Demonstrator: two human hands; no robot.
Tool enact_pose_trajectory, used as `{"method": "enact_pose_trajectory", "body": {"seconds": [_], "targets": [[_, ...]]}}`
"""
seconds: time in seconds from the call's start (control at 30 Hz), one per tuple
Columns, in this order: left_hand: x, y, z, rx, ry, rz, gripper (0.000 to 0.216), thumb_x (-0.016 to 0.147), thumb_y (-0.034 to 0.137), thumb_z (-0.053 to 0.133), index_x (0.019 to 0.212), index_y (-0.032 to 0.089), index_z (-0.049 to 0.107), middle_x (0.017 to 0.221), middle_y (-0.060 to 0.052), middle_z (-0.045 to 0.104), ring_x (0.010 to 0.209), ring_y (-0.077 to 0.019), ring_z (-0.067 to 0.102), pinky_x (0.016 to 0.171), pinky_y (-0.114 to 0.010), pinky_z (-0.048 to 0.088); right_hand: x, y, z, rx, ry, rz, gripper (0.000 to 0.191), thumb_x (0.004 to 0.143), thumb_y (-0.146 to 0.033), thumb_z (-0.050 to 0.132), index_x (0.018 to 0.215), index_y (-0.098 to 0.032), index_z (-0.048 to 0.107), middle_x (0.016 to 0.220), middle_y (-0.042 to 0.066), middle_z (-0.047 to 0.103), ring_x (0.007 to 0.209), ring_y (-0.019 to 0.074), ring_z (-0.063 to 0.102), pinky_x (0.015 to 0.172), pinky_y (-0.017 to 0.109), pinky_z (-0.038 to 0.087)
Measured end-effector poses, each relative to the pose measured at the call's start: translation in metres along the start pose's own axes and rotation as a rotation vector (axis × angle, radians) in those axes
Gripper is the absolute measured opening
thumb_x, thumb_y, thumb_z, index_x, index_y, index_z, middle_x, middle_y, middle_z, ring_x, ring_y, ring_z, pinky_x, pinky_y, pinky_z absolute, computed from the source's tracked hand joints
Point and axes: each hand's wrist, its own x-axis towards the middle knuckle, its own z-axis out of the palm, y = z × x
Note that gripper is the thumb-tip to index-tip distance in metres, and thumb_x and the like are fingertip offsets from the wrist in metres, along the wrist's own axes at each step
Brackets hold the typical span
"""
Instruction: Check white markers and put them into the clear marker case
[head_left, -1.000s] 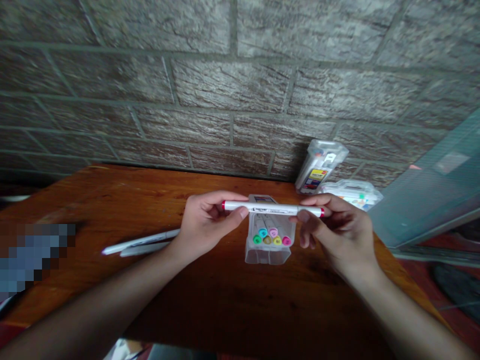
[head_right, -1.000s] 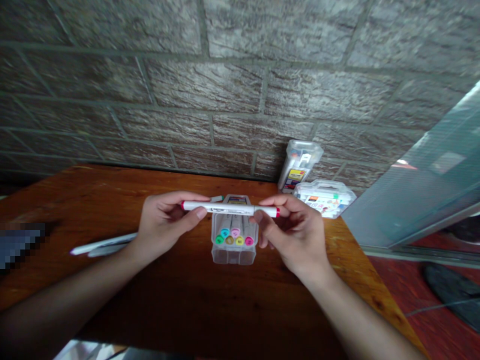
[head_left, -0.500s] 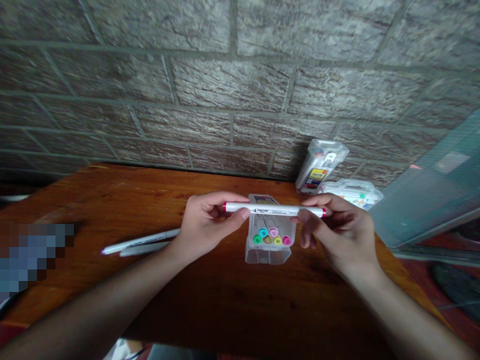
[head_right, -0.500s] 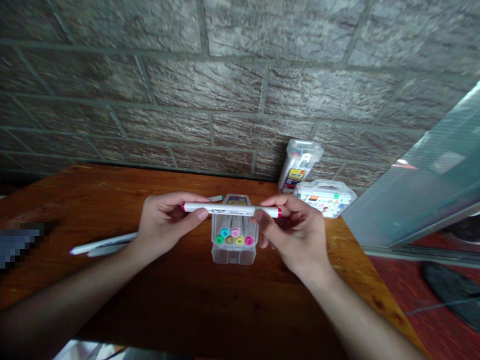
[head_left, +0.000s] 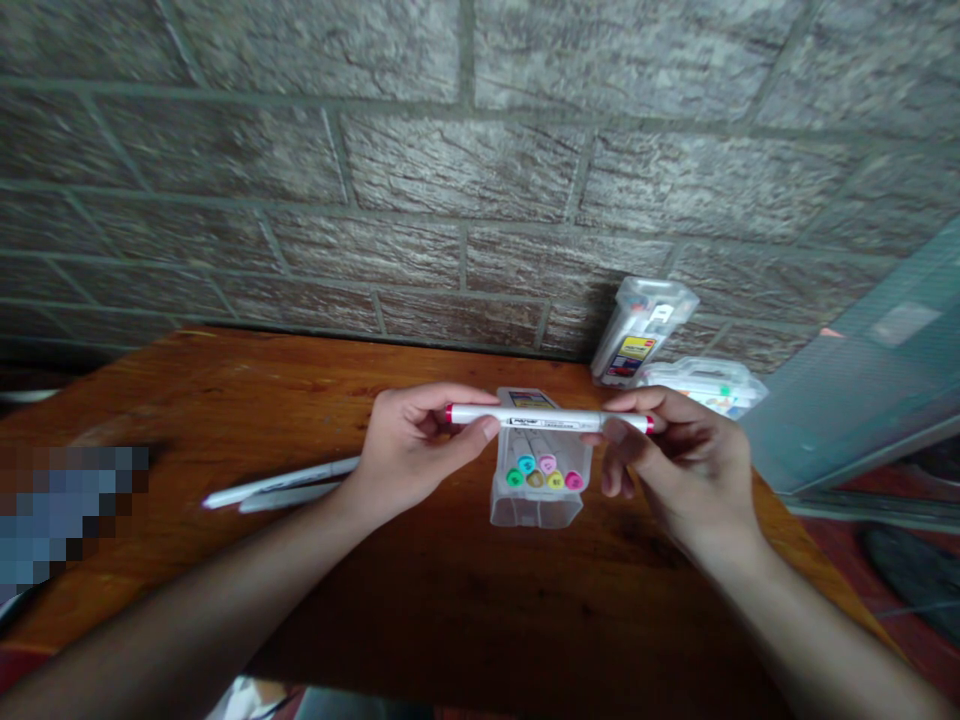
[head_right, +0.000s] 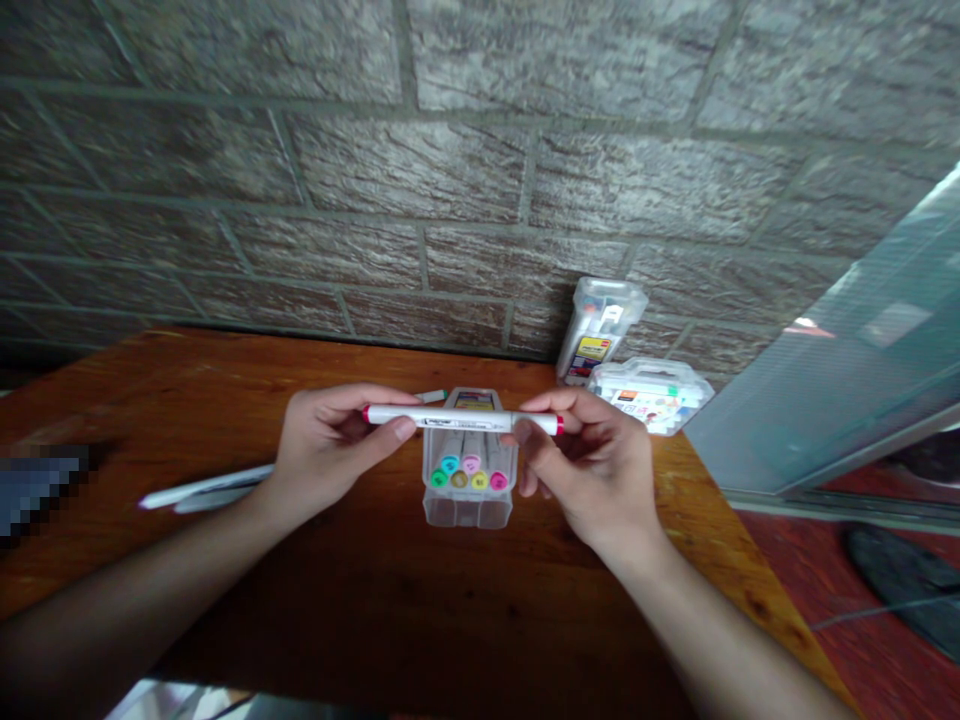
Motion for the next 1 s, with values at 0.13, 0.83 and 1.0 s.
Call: {"method": "enact_pose_trajectory", "body": {"seconds": [0.13,0.83,1.0], "targets": [[-0.0001,-0.0006,-0.0003,0.001,-0.001,0.008,0.011,0.080,0.015,0.085,0.091,0.016,0.086,0.082,-0.007,0.085,0.065,-0.0136,0.076,0.059,-0.018,0.058,0.0003,-0.0015,0.0006,-0.010,0.002,-0.003,0.012,0.089,-0.025,0.085,0.094,-0.019,0.075,0.060,0.002,0.077,0.036,0.0105,0.063,0.035,0.015,0.046],[-0.0004,-0.0009,-0.0015,0.025,-0.004,-0.033,0.012,0.081,0.022,0.086,0.092,0.017,0.086,0.084,-0.008,0.086,0.067,-0.0166,0.076,0.060,-0.023,0.059,0.0004,-0.0043,0.0008,-0.021,-0.008,0.020,0.021,0.086,-0.034,0.089,0.091,-0.021,0.074,0.059,-0.001,0.073,0.038,0.0113,0.062,0.036,0.019,0.049],[-0.0015,-0.0016,-0.0015,0.008,-0.020,-0.053,0.013,0.081,0.022,0.086,0.093,0.016,0.086,0.087,-0.009,0.086,0.070,-0.0181,0.077,0.062,-0.024,0.061,0.0010,-0.0038,0.0014,-0.023,0.016,0.040,0.027,0.076,-0.029,0.097,0.086,-0.020,0.074,0.061,0.000,0.074,0.038,0.0112,0.062,0.036,0.019,0.048]]}}
